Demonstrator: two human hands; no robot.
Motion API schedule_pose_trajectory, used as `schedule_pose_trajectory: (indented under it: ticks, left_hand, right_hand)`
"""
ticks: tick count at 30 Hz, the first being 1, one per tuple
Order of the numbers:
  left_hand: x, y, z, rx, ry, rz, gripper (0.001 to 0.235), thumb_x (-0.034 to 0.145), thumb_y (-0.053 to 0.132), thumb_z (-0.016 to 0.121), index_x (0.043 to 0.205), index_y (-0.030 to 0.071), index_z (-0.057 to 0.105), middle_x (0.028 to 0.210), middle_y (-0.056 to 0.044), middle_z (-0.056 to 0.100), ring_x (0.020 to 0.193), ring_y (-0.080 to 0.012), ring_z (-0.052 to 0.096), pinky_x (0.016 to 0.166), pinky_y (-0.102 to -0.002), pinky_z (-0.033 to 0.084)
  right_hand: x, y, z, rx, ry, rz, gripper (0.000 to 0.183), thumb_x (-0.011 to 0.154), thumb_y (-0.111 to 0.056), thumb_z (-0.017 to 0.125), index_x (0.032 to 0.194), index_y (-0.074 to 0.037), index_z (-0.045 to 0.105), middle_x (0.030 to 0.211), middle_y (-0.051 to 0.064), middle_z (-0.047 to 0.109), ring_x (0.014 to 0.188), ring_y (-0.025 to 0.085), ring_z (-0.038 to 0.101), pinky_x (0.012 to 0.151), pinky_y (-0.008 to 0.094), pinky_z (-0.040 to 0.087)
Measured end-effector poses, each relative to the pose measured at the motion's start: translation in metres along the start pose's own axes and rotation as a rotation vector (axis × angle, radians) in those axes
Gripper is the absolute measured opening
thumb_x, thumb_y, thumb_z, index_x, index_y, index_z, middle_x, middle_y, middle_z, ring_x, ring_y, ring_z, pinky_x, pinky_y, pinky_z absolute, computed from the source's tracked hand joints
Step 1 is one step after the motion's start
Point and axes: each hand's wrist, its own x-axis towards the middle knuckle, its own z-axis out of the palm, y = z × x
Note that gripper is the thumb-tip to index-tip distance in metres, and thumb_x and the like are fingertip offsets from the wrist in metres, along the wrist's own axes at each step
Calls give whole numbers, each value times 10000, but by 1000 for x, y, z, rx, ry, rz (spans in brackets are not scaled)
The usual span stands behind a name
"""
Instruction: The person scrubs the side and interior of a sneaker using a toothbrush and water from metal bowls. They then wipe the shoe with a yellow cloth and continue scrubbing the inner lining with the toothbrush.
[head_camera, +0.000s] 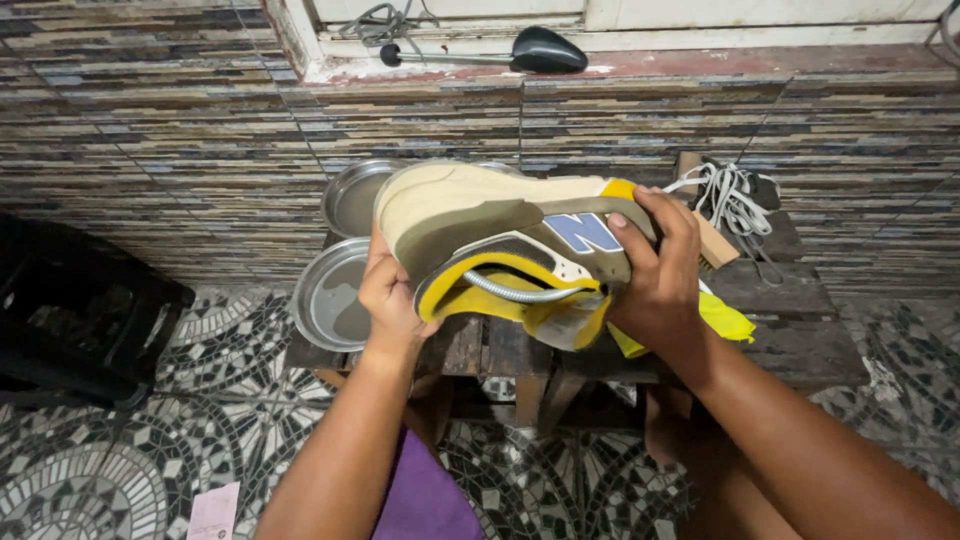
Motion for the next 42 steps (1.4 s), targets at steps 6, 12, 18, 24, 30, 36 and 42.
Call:
schedule_pose_trajectory:
  ticks: [6, 12, 18, 24, 30, 36, 42]
  left_hand:
    - [-18, -39, -25, -511, 227, -617, 928, 592, 52, 459, 1516, -8, 516, 1111, -272, 720, 913, -282, 706, 907, -378, 569]
    - [-15, -35, -21, -513, 220, -591, 978, 624, 44, 461, 1601, 30, 422, 1239, -270, 688, 1017, -308, 698, 959, -391, 572]
    - [20, 19, 35, -458, 180, -431, 1026, 711, 46, 452, 1707, 152, 229, 1418, -168, 583, 1287, -292, 628, 1146, -435, 542]
    - [4, 13, 36, -91, 45, -823, 839, 979, 229, 652, 1673, 225, 179, 1528, -163, 448, 1324, -316, 544, 1027, -488, 594]
    - [28, 51, 56, 291, -293, -1506, 1061, 749, 557, 624, 1630, 165, 182, 1405, -59, 598, 1187, -239, 675, 927, -540, 628]
    - [8, 46, 80, 702, -661, -1588, 1372, 614, 660, 740, 1707, 289, 0, 1789, -125, -51, 1656, -317, -16, 1311, -555, 115]
    - [-18, 5, 85, 601, -541, -1452, 1114, 723, 488, 637, 1693, 224, 159, 1763, -103, 234, 1579, -360, 293, 1231, -541, 285]
  right_hand:
    - [-1, -5, 5, -62, 35, -11, 548, 1004, -138, 807, 1450, -58, 499, 1352, 308, 555, 1221, 572, 603, 974, 688, 518]
    - [7, -13, -1, -93, 37, -13, 477, 1045, -130, 754, 1442, -73, 495, 1344, 301, 557, 1216, 567, 605, 969, 669, 511]
    - [16, -30, -18, -79, -128, 72, 633, 923, -352, 839, 1443, -85, 594, 1239, 263, 617, 1036, 483, 689, 819, 582, 553]
    - [31, -62, -36, 327, -909, 1079, 1012, 491, -456, 1027, 1288, -83, 527, 1288, 213, 608, 1174, 510, 667, 1056, 656, 503]
    - [-18, -88, -57, 499, -1019, 1365, 913, 604, -330, 968, 1376, -139, 520, 1196, 50, 725, 952, 179, 795, 832, 323, 682]
    - [-61, -102, -60, 418, -1420, 1365, 1580, 555, -744, 940, 1665, -191, -38, 1625, 102, 183, 1572, 304, 274, 1233, 491, 347]
    - [-57, -97, -56, 429, -1444, 1378, 1611, 569, -757, 891, 1674, -152, -114, 1574, 95, 180, 1555, 318, 269, 1214, 474, 386]
